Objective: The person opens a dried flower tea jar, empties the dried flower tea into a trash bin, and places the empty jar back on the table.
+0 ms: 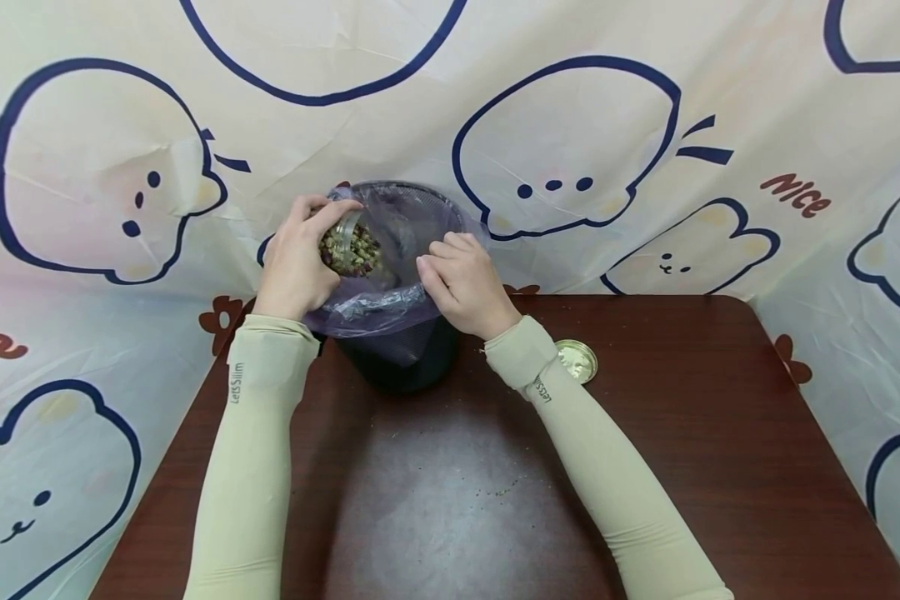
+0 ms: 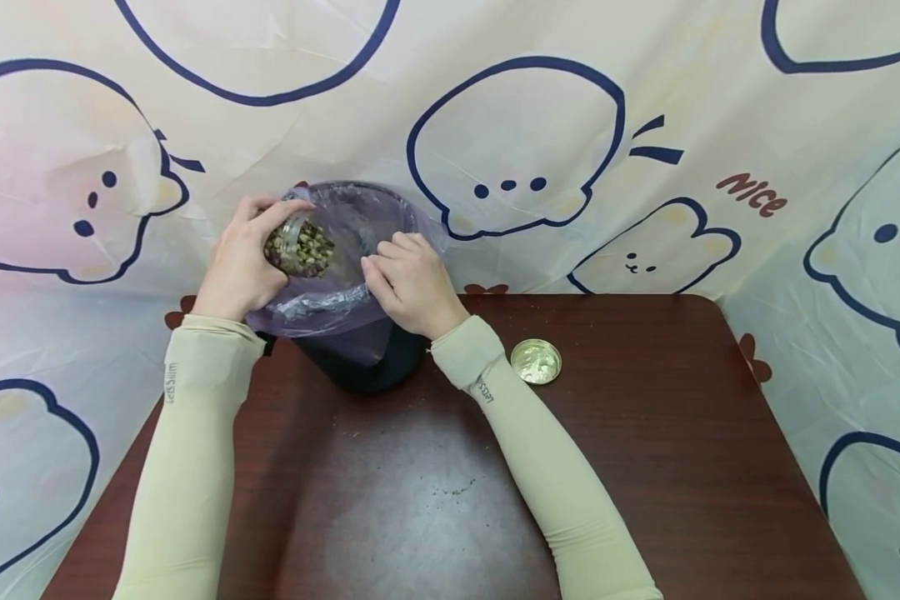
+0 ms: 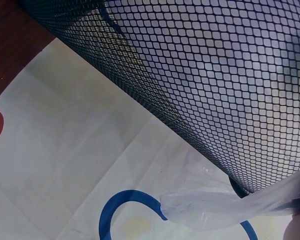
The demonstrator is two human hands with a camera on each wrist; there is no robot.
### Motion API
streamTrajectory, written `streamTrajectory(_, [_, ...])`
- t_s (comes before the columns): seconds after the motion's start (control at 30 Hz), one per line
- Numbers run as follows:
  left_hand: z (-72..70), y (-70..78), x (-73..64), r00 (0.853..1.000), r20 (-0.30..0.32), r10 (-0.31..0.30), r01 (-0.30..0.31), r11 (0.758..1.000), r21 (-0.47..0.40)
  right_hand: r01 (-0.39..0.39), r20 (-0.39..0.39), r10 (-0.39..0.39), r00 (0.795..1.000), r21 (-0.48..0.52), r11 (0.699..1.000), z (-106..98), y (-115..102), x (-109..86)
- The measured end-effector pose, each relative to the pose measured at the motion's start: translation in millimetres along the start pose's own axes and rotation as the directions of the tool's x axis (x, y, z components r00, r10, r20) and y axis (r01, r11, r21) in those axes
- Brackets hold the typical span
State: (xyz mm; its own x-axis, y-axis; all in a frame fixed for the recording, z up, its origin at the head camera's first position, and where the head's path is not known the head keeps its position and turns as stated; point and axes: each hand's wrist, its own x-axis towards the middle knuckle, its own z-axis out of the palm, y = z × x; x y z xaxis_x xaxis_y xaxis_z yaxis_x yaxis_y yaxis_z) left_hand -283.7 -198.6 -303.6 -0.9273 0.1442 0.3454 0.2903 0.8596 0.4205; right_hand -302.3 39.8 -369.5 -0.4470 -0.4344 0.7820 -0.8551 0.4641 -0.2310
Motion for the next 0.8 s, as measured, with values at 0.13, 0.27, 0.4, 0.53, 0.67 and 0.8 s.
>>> streamTrajectory(0.13, [-0.2, 0.0, -0.2, 1.0, -0.004, 0.003, -0.003, 1.0, -0.01, 0.004, -0.001, -0.004, 1.0, -0.006, 1.0, 0.0, 0.0, 0.0])
streamTrajectory(0.27, [-0.3, -0.2, -0.2, 1.0, -0.001, 0.003, -0.003, 1.0, -0.016, 0.005, -0.002, -0.005, 1.0, -0.006, 1.0, 0.2, 0.1, 0.0])
streamTrajectory(0.4, [-0.4, -0.2, -0.3, 1.0, 0.001, 0.001, -0.001, 1.0, -0.014, 0.005, -0.006, -0.005, 1.0, -0.002, 1.0, 0.4, 0.2, 0.1])
streamTrajectory(0.53, [-0.3, -0.2, -0.3, 1.0, -0.002, 0.005, -0.005, 1.0, -0.015, 0.005, -0.011, -0.005, 1.0, 0.004, 1.0, 0.5, 0.0, 0.1])
streamTrajectory(0.67, [0.0, -0.4, -0.2, 1.0, -0.013, 0.012, -0.012, 1.0, -0.02, 0.005, -0.012, -0.005, 1.0, 0.006, 1.0, 0.6, -0.1, 0.0])
streamTrajectory(0.8, [0.1, -0.4, -0.2, 1.0, -0.018, 0.013, -0.013, 1.0, -0.024, 0.005, -0.009, -0.005, 1.0, 0.002, 1.0, 0.5, 0.1, -0.1])
